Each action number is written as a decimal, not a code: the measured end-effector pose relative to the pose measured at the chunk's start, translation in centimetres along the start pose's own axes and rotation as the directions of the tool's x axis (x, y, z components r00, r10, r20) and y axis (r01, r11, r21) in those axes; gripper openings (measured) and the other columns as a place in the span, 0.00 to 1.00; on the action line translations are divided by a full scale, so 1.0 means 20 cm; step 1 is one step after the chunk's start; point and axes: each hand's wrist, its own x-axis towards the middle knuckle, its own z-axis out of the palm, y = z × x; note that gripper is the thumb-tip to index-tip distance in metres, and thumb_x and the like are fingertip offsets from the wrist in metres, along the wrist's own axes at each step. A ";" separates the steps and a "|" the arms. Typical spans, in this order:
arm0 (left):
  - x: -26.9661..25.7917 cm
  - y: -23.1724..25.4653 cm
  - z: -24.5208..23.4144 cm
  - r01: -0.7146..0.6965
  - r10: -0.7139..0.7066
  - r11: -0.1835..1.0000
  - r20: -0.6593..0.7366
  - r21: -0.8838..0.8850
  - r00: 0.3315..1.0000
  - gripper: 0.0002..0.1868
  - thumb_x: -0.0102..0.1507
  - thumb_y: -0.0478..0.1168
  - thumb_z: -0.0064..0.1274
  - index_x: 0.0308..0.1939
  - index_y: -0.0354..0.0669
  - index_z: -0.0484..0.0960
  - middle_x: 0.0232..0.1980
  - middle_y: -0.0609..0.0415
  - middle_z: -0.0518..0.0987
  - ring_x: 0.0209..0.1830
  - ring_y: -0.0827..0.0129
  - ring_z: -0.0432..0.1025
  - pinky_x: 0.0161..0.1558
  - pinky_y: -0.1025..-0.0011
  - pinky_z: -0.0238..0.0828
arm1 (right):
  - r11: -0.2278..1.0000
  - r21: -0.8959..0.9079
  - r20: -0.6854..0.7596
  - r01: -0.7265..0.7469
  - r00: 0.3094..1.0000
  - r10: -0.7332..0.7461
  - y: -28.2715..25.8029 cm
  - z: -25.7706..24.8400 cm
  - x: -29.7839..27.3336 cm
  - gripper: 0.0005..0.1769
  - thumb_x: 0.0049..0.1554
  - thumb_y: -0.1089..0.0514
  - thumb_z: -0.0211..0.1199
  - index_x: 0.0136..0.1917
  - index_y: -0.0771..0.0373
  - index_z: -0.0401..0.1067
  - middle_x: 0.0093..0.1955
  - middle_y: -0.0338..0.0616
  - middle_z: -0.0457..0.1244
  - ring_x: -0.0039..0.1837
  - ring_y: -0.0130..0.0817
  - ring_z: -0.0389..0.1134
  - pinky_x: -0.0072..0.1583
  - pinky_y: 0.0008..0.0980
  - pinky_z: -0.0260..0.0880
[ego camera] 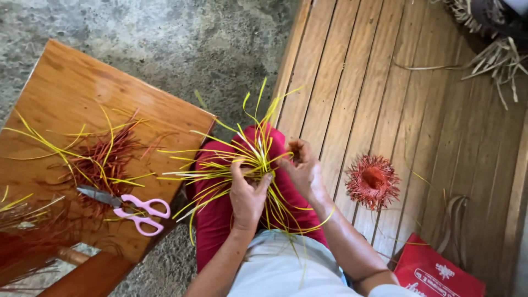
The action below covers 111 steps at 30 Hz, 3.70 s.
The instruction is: Weaving yellow and red natural fibers into a decorative pattern
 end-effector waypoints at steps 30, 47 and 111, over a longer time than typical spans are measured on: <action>0.10 -0.21 0.13 -0.529 0.537 0.837 -0.019 0.136 0.844 0.10 0.58 0.48 0.68 0.40 0.53 0.87 0.36 0.55 0.85 0.41 0.57 0.82 0.48 0.63 0.80 | 0.938 0.337 0.389 -0.084 0.919 -0.058 -0.45 -0.08 -0.15 0.12 0.56 0.73 0.61 0.53 0.75 0.78 0.40 0.52 0.67 0.46 0.37 0.68 0.54 0.39 0.72; 0.25 -0.05 -0.14 -0.223 0.112 0.956 0.467 0.191 0.877 0.20 0.62 0.56 0.54 0.27 0.45 0.84 0.23 0.49 0.80 0.24 0.62 0.69 0.35 0.59 0.62 | 0.807 0.109 0.859 0.580 0.354 -0.371 -0.73 0.02 -0.27 0.07 0.66 0.62 0.54 0.55 0.65 0.71 0.57 0.58 0.60 0.60 0.54 0.65 0.58 0.46 0.65; 0.14 -0.21 -0.07 0.062 -0.013 0.990 0.351 -0.128 0.936 0.10 0.57 0.40 0.67 0.42 0.44 0.91 0.43 0.51 0.88 0.48 0.67 0.81 0.56 0.62 0.75 | 0.801 -0.327 0.310 0.501 0.858 -0.410 0.08 0.00 -0.09 0.20 0.54 0.54 0.72 0.61 0.54 0.77 0.56 0.44 0.68 0.58 0.49 0.69 0.58 0.42 0.73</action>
